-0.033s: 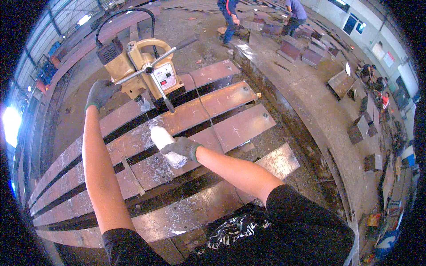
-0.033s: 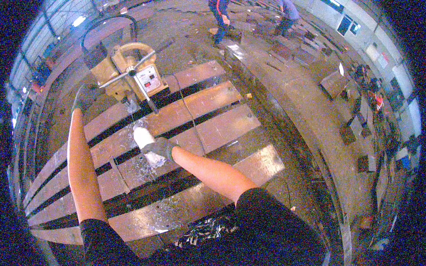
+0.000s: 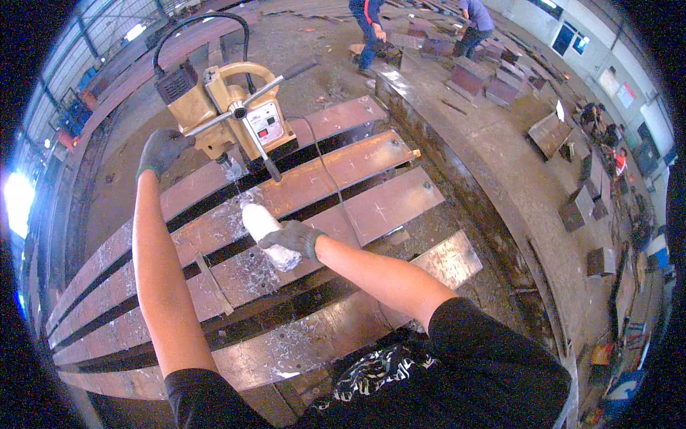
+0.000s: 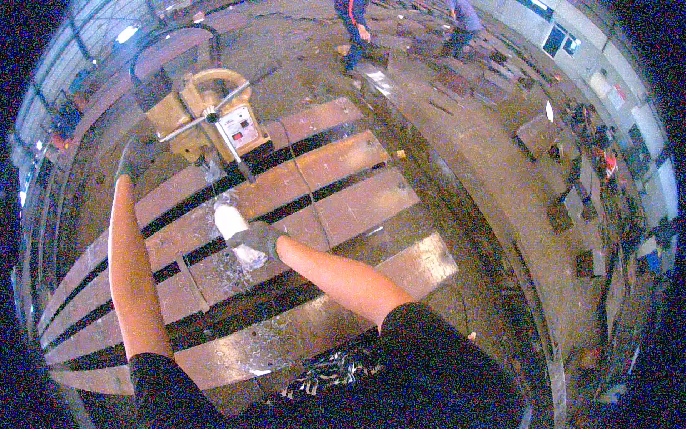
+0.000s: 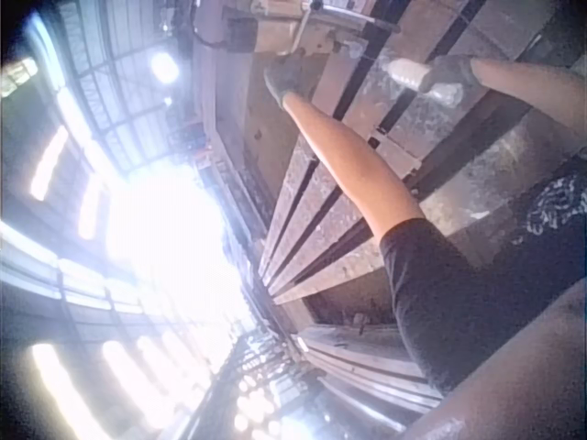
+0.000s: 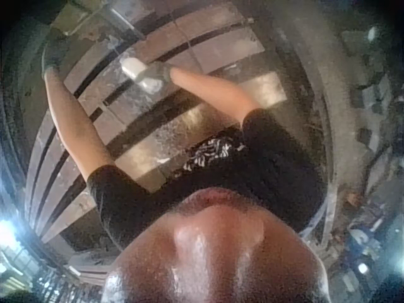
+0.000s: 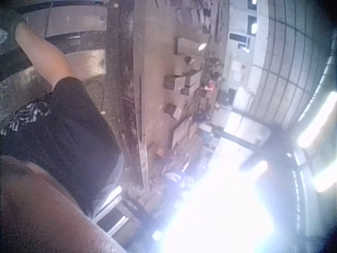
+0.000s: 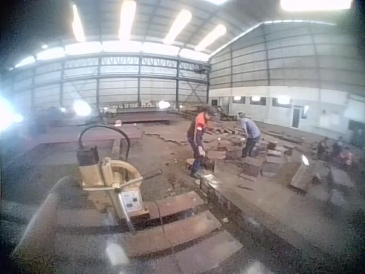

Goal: The person operates a handheld drill press on several metal plates laid on a workbench. They repeatedly apply liquid from a bottle to the drilling area, then drill holes, and occasionally wipe the surface with a cloth. The person also briefly moves a metal plate aside to access another area.

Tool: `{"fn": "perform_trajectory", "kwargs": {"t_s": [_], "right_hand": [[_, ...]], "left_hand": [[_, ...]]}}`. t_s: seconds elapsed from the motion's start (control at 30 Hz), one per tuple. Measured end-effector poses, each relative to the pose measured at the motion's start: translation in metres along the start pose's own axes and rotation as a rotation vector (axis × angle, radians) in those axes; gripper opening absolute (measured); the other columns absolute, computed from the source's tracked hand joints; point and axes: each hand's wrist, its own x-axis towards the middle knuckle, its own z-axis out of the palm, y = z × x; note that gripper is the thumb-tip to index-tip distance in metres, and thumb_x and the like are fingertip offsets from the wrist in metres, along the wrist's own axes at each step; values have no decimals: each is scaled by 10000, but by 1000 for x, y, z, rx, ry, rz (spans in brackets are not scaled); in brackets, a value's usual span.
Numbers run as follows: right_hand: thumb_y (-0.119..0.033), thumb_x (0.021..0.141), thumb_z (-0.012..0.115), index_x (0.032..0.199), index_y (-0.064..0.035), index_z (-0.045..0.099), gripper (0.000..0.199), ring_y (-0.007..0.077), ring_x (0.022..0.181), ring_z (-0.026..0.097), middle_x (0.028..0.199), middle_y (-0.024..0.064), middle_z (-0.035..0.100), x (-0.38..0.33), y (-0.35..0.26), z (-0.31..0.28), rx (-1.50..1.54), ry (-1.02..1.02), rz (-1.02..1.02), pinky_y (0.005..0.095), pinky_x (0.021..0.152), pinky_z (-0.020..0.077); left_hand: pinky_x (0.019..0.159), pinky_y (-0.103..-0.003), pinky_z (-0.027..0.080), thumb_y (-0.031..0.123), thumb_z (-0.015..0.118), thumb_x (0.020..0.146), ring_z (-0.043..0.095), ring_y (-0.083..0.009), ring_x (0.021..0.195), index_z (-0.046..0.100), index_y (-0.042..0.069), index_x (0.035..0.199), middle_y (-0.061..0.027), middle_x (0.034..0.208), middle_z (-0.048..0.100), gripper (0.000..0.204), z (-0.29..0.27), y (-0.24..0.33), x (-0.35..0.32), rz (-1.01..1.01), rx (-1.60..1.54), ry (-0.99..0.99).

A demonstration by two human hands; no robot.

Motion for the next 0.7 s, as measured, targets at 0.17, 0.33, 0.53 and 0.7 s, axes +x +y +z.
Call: {"fn": "perform_trajectory", "kwargs": {"t_s": [0.17,0.33,0.53,0.7], "right_hand": [[-397,717,871,1044,32,764,550,221,758,717,937,134,763,3,-14,-5,-108,10,-49,352,701,571],[-414,720,864,1045,29,766,558,219,760,717,933,133,763,9,-7,-5,-180,78,-35,352,691,567],[-418,726,860,1064,25,758,567,213,755,710,937,125,758,14,-6,-6,-176,52,-35,351,691,566],[-387,733,870,1090,19,744,555,199,772,702,958,121,755,5,-15,-5,-157,24,-87,349,692,566]], "left_hand": [[677,-396,516,547,703,800,672,-241,652,820,74,906,-131,713,700,498,-2,-7,9,-3,70,28],[674,-398,516,540,701,806,666,-237,644,819,70,914,-133,707,694,496,2,-2,1,6,-2,3],[673,-402,518,534,701,807,655,-237,629,808,39,948,-131,683,681,526,1,1,0,-11,15,9],[671,-402,519,514,716,804,656,-234,630,799,22,946,-127,694,681,518,0,2,-1,-39,-16,-11]]}}
